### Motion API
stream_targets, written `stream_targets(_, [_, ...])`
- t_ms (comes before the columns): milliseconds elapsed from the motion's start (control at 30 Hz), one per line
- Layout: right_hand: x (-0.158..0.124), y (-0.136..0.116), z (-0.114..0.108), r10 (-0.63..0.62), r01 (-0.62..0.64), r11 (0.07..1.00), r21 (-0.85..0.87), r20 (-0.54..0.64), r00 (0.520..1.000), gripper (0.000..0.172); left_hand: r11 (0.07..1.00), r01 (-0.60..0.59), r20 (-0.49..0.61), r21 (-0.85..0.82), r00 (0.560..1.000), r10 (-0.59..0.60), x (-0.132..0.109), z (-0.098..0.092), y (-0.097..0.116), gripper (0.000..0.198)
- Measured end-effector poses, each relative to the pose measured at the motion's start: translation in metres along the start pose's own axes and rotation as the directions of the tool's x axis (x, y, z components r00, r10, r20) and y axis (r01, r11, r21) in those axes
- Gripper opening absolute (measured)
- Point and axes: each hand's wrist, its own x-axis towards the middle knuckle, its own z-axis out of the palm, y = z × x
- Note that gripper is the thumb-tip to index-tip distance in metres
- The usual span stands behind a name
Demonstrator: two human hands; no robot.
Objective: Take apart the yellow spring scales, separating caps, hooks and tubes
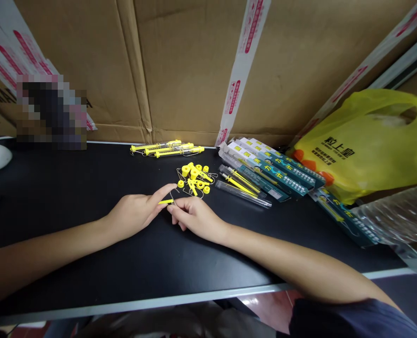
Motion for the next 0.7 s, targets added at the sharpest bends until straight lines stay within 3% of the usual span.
stream_targets(300, [0.0022, -0.0004, -0.0016, 0.014, -0.016, 0.996, 0.089, 0.023, 1.000, 0.044, 0.999, 0.033, 0.011, -0.006, 0.999, -0.033, 0.0013, -0.0012, -0.0012, 0.045])
stream_targets(500, [0.0004, -0.0010, 0.0005, 0.007, -0.004, 0.997, 0.083, -0.032, 0.999, 0.047, 0.998, 0.052, 0.024, -0.047, 0.998, -0.050, 0.0017, -0.0021, -0.0019, 0.046])
stream_targets(700, [0.0005, 0.0016, 0.0018, 0.005, 0.000, 0.997, 0.076, -0.060, 0.998, 0.047, 0.999, -0.015, -0.089, -0.038, 0.996, 0.012, 0.0002, -0.0004, -0.0018, 0.044])
